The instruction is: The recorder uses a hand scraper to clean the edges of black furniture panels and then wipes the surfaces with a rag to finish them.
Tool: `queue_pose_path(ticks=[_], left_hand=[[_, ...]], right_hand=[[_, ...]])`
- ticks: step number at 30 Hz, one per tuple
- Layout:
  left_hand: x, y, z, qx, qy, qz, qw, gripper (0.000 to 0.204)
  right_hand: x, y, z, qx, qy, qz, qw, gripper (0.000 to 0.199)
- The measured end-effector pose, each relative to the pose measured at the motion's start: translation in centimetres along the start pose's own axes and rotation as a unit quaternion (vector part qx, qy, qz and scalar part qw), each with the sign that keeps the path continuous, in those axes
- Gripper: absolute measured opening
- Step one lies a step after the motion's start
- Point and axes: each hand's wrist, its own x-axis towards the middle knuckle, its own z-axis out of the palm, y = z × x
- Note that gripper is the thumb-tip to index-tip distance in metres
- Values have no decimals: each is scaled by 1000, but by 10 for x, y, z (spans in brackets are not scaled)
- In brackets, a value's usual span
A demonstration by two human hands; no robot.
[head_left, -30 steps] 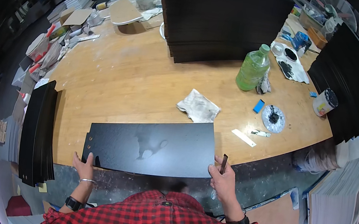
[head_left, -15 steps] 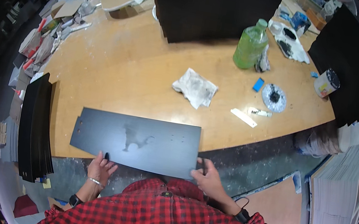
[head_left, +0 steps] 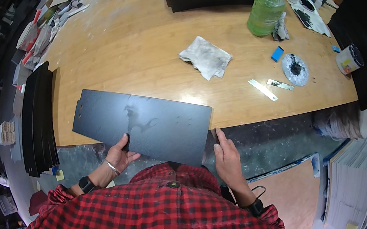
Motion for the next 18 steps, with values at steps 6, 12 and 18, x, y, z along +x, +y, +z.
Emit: queue_pose_path(ticks=[6, 12, 18], left_hand=[[-3, 4, 2, 20, 24, 14, 999, 53], [-25, 29, 6, 449, -122, 43, 884, 38], [17, 58, 56, 736, 7, 432, 521, 85]], right_hand=[[3, -2, 8, -15, -3, -6, 1000, 41], [6, -4, 9, -34, 9, -32, 999, 41], [8, -9, 11, -55, -2, -13, 998, 38]])
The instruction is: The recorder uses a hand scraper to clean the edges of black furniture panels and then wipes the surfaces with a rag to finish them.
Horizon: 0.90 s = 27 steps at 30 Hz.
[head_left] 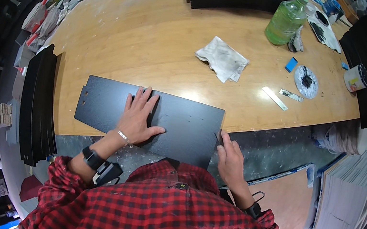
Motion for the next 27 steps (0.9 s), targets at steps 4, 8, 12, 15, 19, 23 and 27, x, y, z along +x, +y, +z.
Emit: queue_pose_path(ticks=[4, 8, 12, 15, 19, 23, 27], left_hand=[[7, -12, 17, 33, -72, -20, 997, 104], [10, -13, 21, 47, -70, -11, 996, 104], [9, -14, 21, 53, -67, -9, 996, 104], [10, -12, 20, 59, -71, -11, 996, 104], [10, -12, 20, 58, -66, -13, 996, 104], [9, -13, 21, 52, -63, -16, 997, 104], [10, -12, 21, 47, -59, -15, 997, 105]], right_hand=[[0, -1, 1, -2, 2, 9, 1000, 39], [1, -1, 3, -1, -2, 15, 1000, 42], [0, 3, 6, -14, 5, 23, 1000, 42], [-1, 5, 2, -63, 6, 26, 998, 42], [9, 0, -16, -134, 18, 22, 991, 41], [23, -23, -34, -196, -50, 40, 979, 37], [29, -36, -31, -227, -112, 43, 967, 36]])
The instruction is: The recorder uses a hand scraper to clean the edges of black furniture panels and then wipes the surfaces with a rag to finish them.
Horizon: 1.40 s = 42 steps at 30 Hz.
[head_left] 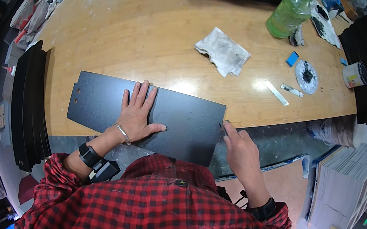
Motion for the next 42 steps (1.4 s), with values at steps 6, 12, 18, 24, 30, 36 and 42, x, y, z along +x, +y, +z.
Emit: queue_pose_path(ticks=[6, 12, 18, 24, 30, 36, 42], left_hand=[[1, 2, -1, 8, 3, -4, 1000, 105], [0, 2, -2, -1, -7, -2, 1000, 105], [0, 3, -4, 7, -22, -6, 1000, 104], [1, 2, -2, 16, -12, -2, 1000, 107], [1, 2, -2, 16, -18, -5, 1000, 106], [0, 0, 1, 11, 7, 5, 1000, 106], [2, 2, 0, 9, 12, 3, 1000, 106]], right_hand=[[-9, -6, 9, -49, -46, 33, 997, 36], [-17, 8, 10, 91, 6, 31, 995, 42], [-15, 16, 35, 162, 86, 8, 983, 43], [-15, 12, 53, 150, 112, 3, 982, 42], [-19, 17, 35, 78, 63, 42, 994, 42], [2, -6, -6, -6, 23, 15, 1000, 36], [0, -11, 4, -100, -55, 12, 993, 34]])
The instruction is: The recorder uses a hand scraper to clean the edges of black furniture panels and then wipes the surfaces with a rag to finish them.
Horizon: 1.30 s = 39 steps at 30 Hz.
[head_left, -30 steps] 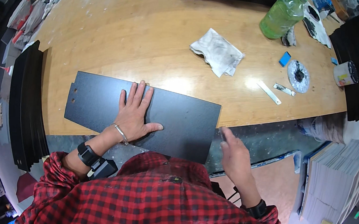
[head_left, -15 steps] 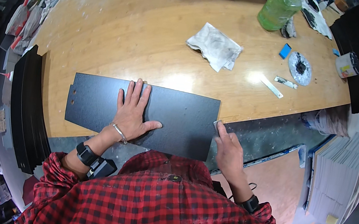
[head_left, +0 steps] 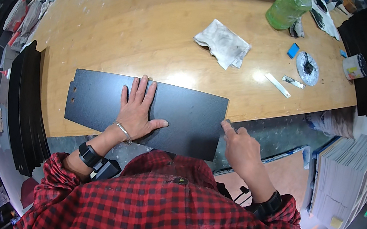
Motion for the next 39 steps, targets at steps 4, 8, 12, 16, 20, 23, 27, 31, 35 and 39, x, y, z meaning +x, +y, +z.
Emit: queue_pose_path(ticks=[4, 8, 12, 16, 20, 23, 27, 31, 35, 39], left_hand=[[-2, 0, 0, -4, -5, -5, 1000, 106], [-1, -1, -1, -7, -3, -1, 1000, 106], [-1, -1, 0, -10, -4, -2, 1000, 106], [1, 3, -4, -4, -24, -1, 1000, 105], [-2, -1, -2, -5, -25, -7, 1000, 105], [-1, 0, -5, -8, -30, -8, 999, 105], [-1, 2, -4, -1, -32, -7, 999, 105], [0, 2, -5, -4, -35, -8, 999, 105], [-1, 1, -3, -4, -21, -7, 1000, 105], [-1, -1, 1, 1, -5, -2, 1000, 106]], right_hand=[[-8, -1, -3, -8, -31, -8, 999, 36], [-5, 21, -11, 178, 8, -19, 984, 45], [15, 27, -4, 418, 108, 117, 895, 51], [14, 13, 32, 418, 162, 40, 893, 55], [-14, -1, 28, 405, 58, -7, 912, 54], [-26, 11, 21, 449, -13, 41, 893, 51], [-9, 21, 29, 492, 96, 37, 864, 46], [18, 27, 18, 354, 147, -51, 922, 43], [29, 35, 1, 236, 93, -93, 963, 39], [31, 29, 7, 252, 131, -115, 952, 33]])
